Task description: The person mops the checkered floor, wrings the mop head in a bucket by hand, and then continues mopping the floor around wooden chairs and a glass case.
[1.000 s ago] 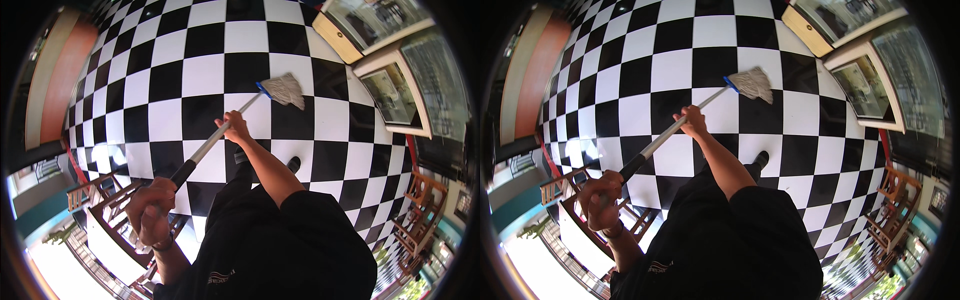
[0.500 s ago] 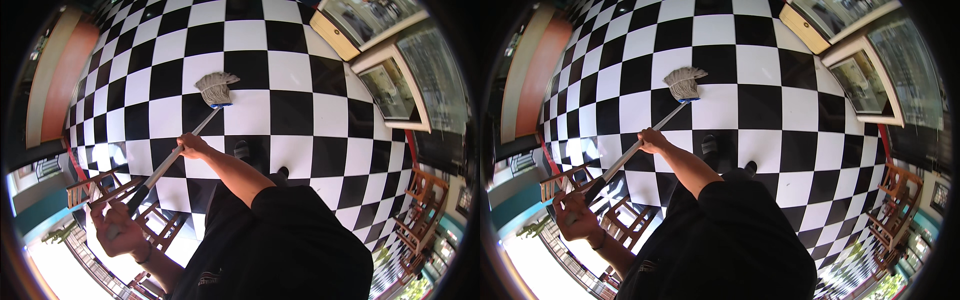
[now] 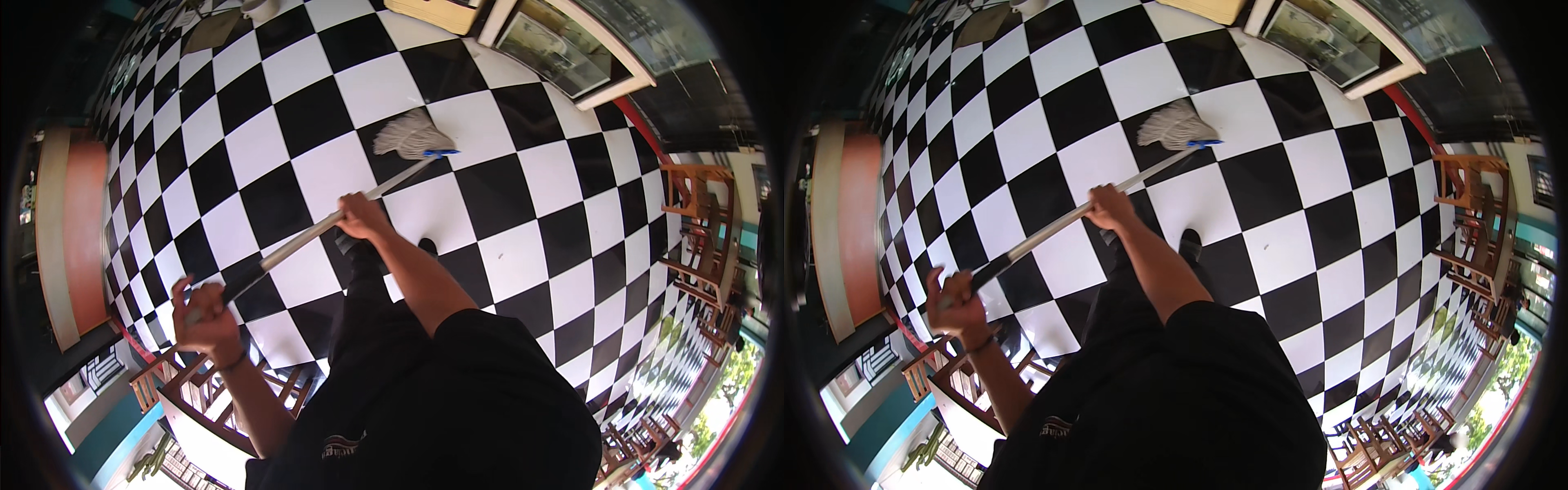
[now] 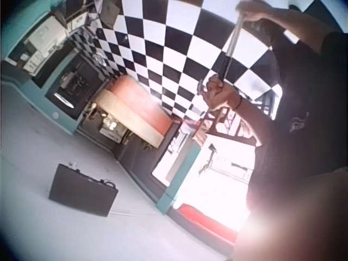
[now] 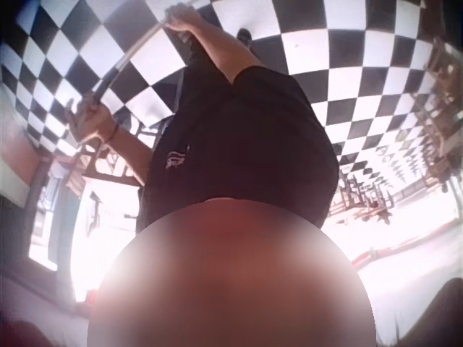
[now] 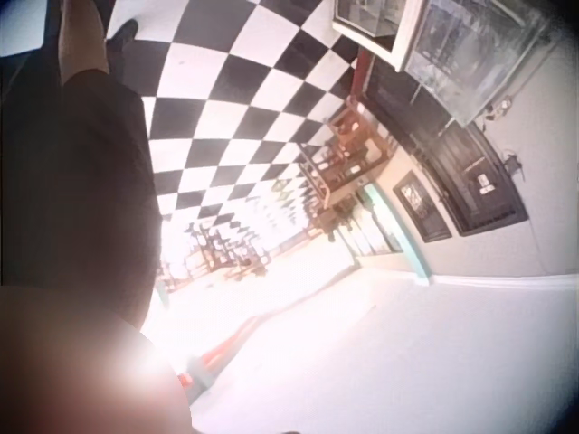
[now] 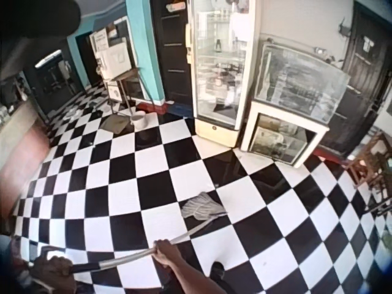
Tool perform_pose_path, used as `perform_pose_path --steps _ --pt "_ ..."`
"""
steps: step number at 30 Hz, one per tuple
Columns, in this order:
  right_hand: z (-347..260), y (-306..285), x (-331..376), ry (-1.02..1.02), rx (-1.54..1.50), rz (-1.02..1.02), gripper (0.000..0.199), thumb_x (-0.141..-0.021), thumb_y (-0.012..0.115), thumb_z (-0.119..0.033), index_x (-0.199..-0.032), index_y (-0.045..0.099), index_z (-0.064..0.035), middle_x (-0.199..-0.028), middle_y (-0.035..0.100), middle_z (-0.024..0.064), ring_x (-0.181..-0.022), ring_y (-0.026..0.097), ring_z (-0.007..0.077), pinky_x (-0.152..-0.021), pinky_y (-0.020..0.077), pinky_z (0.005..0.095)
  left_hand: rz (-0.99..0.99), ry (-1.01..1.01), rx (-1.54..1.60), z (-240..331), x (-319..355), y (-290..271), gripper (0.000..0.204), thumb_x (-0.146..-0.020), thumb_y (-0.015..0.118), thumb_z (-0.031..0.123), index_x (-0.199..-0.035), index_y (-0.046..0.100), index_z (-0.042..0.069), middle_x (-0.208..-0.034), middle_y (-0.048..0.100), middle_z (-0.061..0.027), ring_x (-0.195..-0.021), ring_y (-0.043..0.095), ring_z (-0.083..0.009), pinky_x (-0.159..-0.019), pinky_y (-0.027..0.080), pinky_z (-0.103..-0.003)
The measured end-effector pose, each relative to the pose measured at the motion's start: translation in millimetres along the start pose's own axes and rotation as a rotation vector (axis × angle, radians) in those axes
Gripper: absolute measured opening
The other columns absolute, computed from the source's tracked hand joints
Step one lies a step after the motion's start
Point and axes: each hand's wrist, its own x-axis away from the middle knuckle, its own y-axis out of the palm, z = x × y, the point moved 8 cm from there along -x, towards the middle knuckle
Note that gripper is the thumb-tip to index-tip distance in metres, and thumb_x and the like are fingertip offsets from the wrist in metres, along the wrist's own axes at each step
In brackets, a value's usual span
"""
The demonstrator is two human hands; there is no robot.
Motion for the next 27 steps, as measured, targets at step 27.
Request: perform_pose_path --steps 27 --pt "203.5 -111.4 151.1 0.068 -0.124 1.062 0.027 -0.078 0.072 -0.013 -0.08 0.047 -0.0056 -0.073 0.049 0.0093 -0.07 0.048 0.0267 -0.069 0.0425 0.0382 -1.342 0.055 -0.132 -39.9 143.2 263.1 0.017 -0.075 0.053 0.007 -0.082 0.064 -0.005 -0.06 0.056 -0.0104 -0.051 0.051 -0.0213 -0.057 0.042 -0.034"
